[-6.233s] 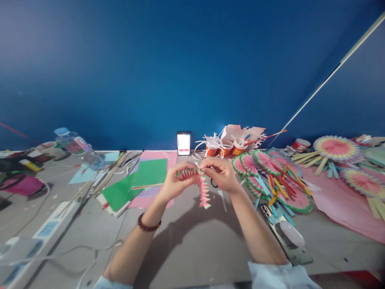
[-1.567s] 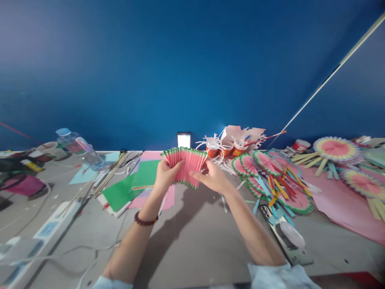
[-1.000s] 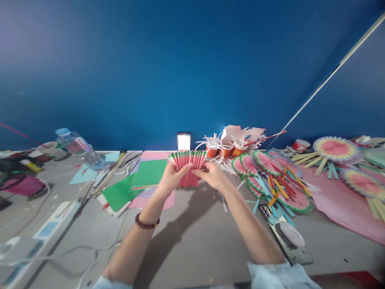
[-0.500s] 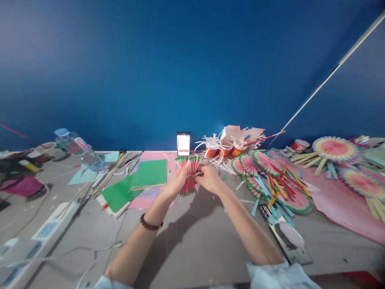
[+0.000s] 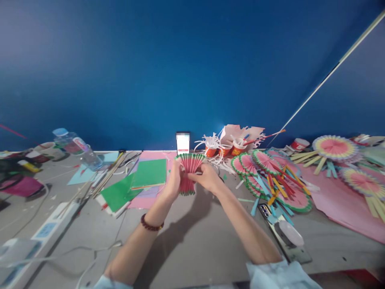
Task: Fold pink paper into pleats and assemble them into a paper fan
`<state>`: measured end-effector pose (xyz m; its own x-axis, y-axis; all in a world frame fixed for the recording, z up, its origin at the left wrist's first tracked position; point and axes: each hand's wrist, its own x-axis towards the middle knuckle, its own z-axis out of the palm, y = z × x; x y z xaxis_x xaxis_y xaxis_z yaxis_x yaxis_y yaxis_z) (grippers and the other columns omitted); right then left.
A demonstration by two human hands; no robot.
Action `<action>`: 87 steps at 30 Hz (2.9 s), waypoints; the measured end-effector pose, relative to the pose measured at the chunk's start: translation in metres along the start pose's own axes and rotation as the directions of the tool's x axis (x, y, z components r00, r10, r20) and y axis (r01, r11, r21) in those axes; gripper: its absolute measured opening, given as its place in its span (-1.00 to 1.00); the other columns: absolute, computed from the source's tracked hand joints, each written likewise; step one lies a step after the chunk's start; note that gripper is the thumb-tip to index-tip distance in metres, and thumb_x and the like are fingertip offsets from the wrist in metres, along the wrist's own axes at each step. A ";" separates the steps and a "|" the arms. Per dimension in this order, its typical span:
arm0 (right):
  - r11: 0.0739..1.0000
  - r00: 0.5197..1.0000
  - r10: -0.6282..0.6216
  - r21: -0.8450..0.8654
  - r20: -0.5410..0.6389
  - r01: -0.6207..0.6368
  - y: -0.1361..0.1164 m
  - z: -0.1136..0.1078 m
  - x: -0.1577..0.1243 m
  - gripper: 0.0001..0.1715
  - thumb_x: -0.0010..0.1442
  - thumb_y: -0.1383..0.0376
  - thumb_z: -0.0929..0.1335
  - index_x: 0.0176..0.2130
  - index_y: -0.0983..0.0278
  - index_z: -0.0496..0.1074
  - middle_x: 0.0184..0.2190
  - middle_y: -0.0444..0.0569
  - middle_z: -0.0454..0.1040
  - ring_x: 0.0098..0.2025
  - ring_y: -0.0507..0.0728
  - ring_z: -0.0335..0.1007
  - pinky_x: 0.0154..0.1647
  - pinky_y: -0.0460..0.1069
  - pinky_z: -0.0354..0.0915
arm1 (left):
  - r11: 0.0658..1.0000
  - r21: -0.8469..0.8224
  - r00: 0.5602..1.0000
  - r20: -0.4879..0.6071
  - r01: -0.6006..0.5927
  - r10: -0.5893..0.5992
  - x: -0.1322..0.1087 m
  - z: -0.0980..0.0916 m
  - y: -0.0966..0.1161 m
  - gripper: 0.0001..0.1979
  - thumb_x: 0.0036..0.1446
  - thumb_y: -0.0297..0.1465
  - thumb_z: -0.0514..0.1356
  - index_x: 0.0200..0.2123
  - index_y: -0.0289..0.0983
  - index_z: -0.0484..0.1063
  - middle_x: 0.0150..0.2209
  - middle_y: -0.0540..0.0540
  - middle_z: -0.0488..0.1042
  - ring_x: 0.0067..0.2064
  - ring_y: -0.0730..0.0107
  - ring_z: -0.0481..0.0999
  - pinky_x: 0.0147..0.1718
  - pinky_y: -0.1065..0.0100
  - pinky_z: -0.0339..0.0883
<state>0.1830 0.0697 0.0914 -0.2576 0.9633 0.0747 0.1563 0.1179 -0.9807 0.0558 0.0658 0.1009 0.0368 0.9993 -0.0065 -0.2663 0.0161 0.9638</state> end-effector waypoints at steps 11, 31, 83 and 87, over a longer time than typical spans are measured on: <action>0.904 0.978 0.144 0.422 -0.154 -0.067 -0.016 -0.007 0.004 -0.69 -0.15 0.15 0.49 -0.44 0.32 0.48 -0.48 -0.05 0.52 -0.43 0.07 0.43 -0.30 -0.01 0.41 | 0.268 0.768 0.722 0.335 -0.582 0.606 -0.010 -0.013 0.015 -0.85 0.08 -0.34 0.23 -0.24 -0.22 0.44 -0.22 -0.12 0.52 -0.11 0.18 0.43 -0.10 0.20 0.21; 0.884 0.992 0.087 0.467 -0.087 -0.037 -0.016 -0.006 0.003 -0.67 -0.13 0.23 0.48 -0.29 0.24 0.44 -0.31 -0.07 0.55 -0.15 0.19 0.49 -0.05 0.12 0.41 | -0.088 0.866 0.630 0.425 -0.493 0.651 -0.005 -0.020 0.010 -0.89 0.10 -0.49 0.15 -0.31 -0.19 0.43 -0.27 -0.10 0.54 -0.18 0.16 0.43 -0.17 0.16 0.18; 0.999 0.969 -0.020 0.029 -0.246 0.028 -0.012 -0.056 0.006 -0.70 0.02 0.08 0.39 -0.32 0.25 0.49 -0.35 -0.09 0.49 -0.31 0.07 0.37 -0.30 -0.07 0.24 | -0.314 0.707 0.535 0.694 -0.634 0.481 0.008 -0.026 -0.003 -0.85 0.10 -0.56 0.13 -0.34 -0.23 0.46 -0.31 -0.11 0.46 -0.25 0.27 0.41 -0.34 0.30 0.22; 0.999 0.961 0.000 0.049 -0.278 0.014 -0.010 -0.056 0.008 -0.65 0.05 0.02 0.36 -0.32 0.24 0.48 -0.27 -0.06 0.50 -0.28 0.08 0.39 -0.36 -0.08 0.26 | -0.125 0.795 0.672 0.575 -0.594 0.466 0.006 -0.025 0.000 -0.88 0.02 -0.54 0.15 -0.34 -0.24 0.42 -0.19 -0.14 0.49 -0.14 0.18 0.44 -0.21 0.23 0.23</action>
<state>0.2326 0.0899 0.1116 0.0175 0.9924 0.1222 0.1057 0.1197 -0.9872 0.0321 0.0731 0.0945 0.4550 0.6600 0.5978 0.7771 -0.6221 0.0955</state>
